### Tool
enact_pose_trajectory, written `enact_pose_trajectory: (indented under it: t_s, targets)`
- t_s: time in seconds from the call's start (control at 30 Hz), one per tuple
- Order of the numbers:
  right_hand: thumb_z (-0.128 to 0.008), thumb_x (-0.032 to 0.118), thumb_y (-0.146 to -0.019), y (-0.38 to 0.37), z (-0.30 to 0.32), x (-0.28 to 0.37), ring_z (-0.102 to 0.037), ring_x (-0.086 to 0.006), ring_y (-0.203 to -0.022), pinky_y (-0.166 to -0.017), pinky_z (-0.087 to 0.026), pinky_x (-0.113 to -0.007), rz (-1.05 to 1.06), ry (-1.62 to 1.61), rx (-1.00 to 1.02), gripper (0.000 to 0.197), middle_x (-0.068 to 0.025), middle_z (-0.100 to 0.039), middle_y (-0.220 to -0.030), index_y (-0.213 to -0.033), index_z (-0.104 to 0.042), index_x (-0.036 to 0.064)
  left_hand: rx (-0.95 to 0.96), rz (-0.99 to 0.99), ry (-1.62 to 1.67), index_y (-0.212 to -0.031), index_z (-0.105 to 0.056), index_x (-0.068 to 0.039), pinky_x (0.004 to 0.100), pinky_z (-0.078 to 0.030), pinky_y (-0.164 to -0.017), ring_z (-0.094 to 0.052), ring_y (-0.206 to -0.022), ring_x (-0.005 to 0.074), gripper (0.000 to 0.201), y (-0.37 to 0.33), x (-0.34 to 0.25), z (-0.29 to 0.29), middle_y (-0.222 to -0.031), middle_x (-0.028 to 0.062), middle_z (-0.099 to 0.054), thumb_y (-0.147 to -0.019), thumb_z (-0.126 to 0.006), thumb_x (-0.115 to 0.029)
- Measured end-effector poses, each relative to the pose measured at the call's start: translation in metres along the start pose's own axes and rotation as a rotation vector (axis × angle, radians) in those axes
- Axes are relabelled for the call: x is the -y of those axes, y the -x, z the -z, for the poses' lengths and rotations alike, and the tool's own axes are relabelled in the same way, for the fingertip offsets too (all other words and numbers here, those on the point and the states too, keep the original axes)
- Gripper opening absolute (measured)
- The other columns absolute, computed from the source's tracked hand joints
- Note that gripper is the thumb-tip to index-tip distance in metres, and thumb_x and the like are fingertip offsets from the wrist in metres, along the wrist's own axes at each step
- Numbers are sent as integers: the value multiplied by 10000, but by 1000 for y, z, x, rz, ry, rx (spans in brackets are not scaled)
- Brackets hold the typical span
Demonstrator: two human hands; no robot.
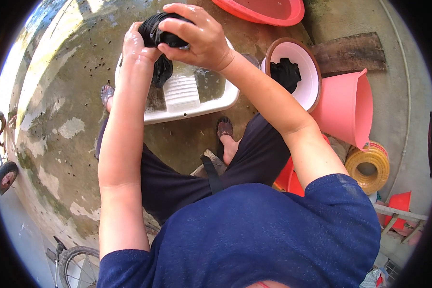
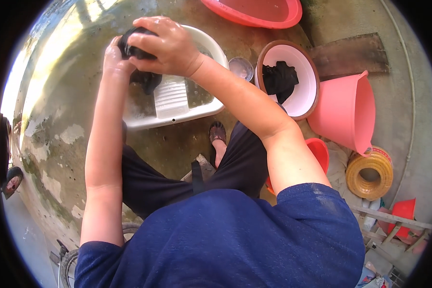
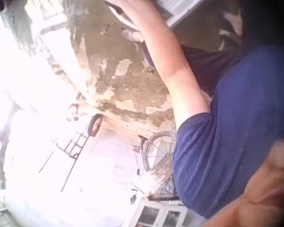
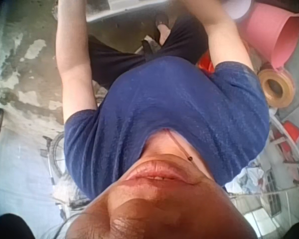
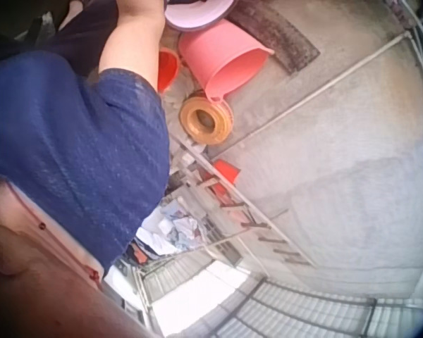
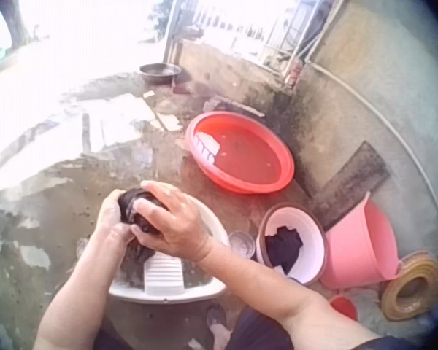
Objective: Hand washing black clothes in a basin and rinsing them in a bucket.
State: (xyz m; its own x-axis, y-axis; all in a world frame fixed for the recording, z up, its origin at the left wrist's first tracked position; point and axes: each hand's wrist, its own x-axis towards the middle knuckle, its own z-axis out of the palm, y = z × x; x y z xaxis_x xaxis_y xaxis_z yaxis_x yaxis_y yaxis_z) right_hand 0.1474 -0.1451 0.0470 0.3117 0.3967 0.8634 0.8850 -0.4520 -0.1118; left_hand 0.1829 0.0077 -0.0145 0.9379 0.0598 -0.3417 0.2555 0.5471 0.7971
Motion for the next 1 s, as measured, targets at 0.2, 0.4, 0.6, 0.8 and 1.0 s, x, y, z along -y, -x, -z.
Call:
enact_pose_trajectory:
  t_s: [0.2,0.4,0.6,0.8,1.0]
  targets:
    - [-566,136,-747,21,-22,-29,-529,-196,-572,-542,-419,-302,-882,-282,-276,155,-94,-579,-651,-676,-569,-1,-255,-31,201,-862,-550,-22,336,-444,-671,-543,-766,190,189,15,0,-39,-870,66,-557,-745,-606,-160]
    - [-466,116,-758,48,-36,-28,-534,-193,-603,-558,-443,-319,-1681,-1086,-448,147,-82,-545,-682,-725,-551,0,-242,-430,214,-910,-501,9,258,-418,-727,-499,-762,128,240,38,6,-56,-856,41,-532,-685,-579,33]
    - [-488,172,-725,57,-29,-21,-589,-249,-700,-695,-503,-384,-2050,-1390,-85,197,-126,-571,-763,-813,-524,-1,-126,-444,-116,-876,-545,14,239,-434,-686,-528,-719,120,222,57,13,-54,-810,43,-572,-661,-598,24]
    - [-491,250,-770,53,-18,-27,-589,-265,-782,-736,-483,-423,-2133,-1270,-19,265,-133,-585,-848,-891,-531,17,-145,-177,8,-896,-511,-5,315,-511,-654,-578,-739,206,267,29,6,-41,-796,92,-565,-689,-672,-59]
    - [-309,726,-753,96,-12,-22,-549,-372,-967,-756,-468,-421,-1912,-1886,148,847,-224,-569,-1012,-980,-536,-58,-122,275,290,-916,-551,7,404,-499,-706,-599,-761,284,296,23,-13,-37,-847,134,-603,-773,-545,-251]
